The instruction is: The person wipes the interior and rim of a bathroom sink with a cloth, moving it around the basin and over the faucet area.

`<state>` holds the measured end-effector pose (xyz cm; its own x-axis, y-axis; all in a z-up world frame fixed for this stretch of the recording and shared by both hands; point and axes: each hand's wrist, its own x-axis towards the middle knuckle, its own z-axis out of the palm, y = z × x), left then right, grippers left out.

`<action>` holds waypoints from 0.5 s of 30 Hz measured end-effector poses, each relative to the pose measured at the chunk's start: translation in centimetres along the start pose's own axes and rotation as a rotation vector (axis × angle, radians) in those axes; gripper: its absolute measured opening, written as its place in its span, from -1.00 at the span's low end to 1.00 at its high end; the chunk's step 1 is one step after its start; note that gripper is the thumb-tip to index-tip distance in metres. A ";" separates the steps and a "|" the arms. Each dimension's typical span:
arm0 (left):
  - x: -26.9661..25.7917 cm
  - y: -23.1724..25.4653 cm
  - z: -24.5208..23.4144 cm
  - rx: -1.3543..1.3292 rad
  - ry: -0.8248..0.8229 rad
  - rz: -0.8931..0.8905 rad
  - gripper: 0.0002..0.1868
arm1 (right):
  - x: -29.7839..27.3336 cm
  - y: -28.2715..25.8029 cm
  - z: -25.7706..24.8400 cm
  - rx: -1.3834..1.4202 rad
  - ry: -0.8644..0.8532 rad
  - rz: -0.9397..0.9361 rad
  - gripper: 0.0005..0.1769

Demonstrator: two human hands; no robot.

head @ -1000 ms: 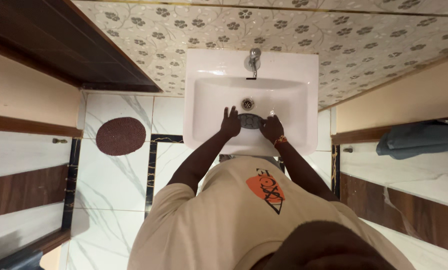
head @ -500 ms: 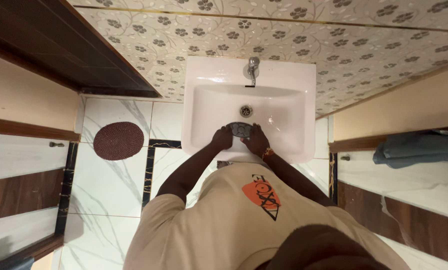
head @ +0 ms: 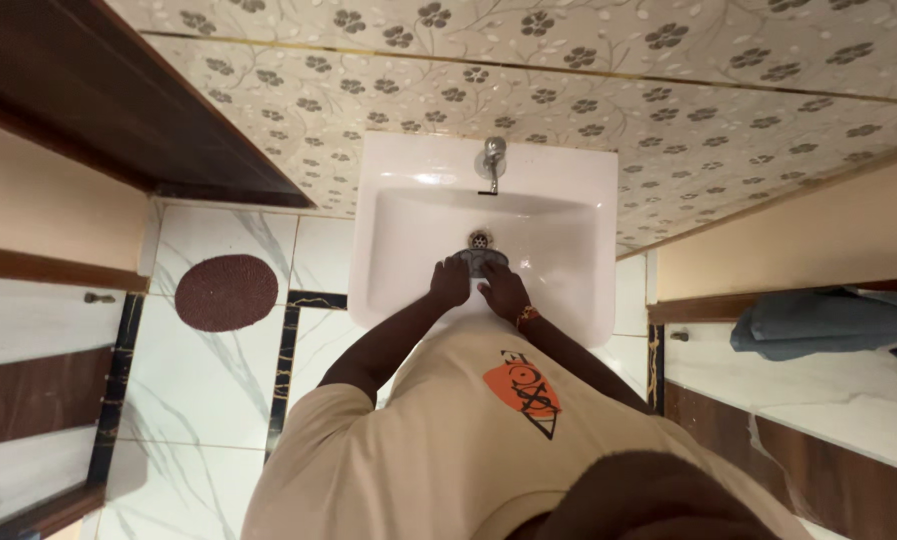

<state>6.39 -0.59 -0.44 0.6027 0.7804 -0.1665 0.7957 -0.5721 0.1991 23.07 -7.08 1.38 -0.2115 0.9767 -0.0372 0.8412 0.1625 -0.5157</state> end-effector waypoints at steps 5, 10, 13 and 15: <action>0.5 0.5 -0.1 -0.222 0.157 0.169 -0.51 | 0.1 0.8 -0.5 -0.115 0.105 -0.017 -0.44; 1.9 1.6 -0.1 -0.212 0.171 0.249 -0.49 | 0.2 2.2 -1.3 -0.172 0.193 -0.002 -0.56; 2.3 3.0 0.1 -0.106 0.210 0.275 -0.40 | -0.1 2.9 -1.9 -0.098 0.221 0.029 -0.53; 2.7 3.5 0.1 -0.142 0.199 0.270 -0.41 | -0.4 3.2 -2.1 -0.080 0.243 0.031 -0.53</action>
<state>10.79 -0.54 -0.31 0.7555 0.6477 0.0984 0.5848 -0.7344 0.3445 26.89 -6.60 1.58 -0.0668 0.9849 0.1600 0.8844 0.1327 -0.4475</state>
